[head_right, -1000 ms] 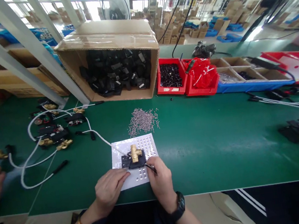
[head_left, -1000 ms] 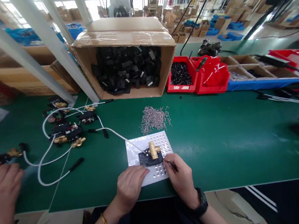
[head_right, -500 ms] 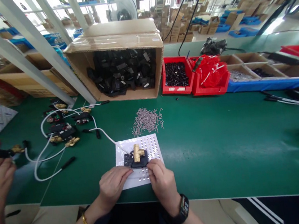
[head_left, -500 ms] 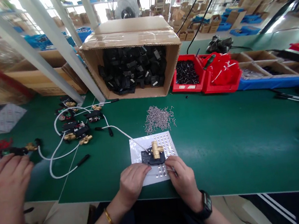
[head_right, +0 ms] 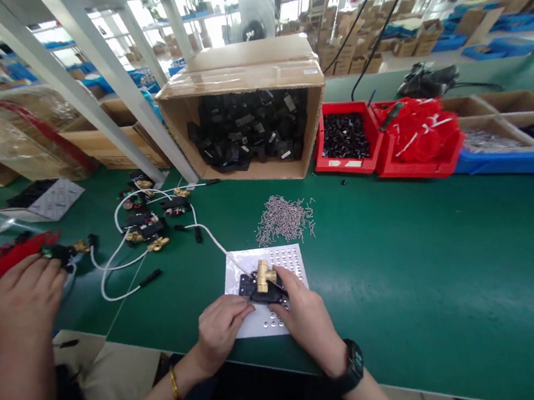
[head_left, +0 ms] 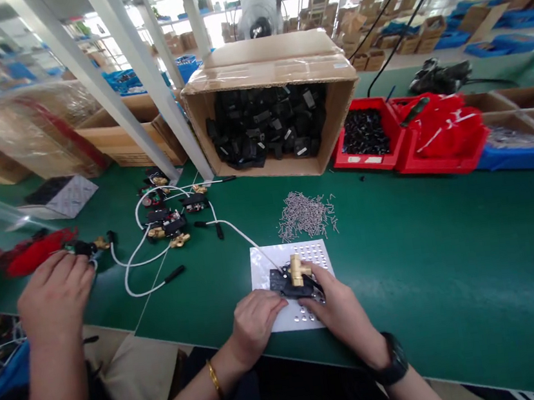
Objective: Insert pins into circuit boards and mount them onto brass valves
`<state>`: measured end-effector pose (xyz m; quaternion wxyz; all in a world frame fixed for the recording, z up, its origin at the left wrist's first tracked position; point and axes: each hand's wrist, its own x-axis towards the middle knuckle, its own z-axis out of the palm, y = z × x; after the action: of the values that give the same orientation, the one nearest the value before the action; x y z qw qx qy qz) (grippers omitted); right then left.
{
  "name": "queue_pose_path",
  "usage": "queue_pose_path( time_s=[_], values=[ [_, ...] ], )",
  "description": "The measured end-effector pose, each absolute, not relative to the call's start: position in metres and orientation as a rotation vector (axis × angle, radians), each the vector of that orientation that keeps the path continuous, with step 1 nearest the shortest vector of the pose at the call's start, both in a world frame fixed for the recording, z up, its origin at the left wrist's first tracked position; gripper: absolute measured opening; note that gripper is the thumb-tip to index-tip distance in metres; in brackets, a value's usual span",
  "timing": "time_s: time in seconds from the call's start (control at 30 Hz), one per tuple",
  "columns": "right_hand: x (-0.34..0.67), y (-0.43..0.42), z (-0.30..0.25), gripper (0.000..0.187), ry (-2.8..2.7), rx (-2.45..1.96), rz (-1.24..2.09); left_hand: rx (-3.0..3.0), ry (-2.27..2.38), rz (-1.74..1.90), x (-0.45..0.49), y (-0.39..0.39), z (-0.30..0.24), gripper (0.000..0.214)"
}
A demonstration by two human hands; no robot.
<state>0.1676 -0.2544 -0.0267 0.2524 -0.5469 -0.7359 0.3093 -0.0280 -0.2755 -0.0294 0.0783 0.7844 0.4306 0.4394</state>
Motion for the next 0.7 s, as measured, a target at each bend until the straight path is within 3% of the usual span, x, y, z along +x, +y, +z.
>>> queue_pose_path(
  time_s=[0.7],
  values=[
    [0.1647, -0.2569, -0.0218, 0.063, -1.956, -1.58, 0.875, 2.551, 1.304, 1.174, -0.0297, -0.2664, -0.0297, 0.009]
  ],
)
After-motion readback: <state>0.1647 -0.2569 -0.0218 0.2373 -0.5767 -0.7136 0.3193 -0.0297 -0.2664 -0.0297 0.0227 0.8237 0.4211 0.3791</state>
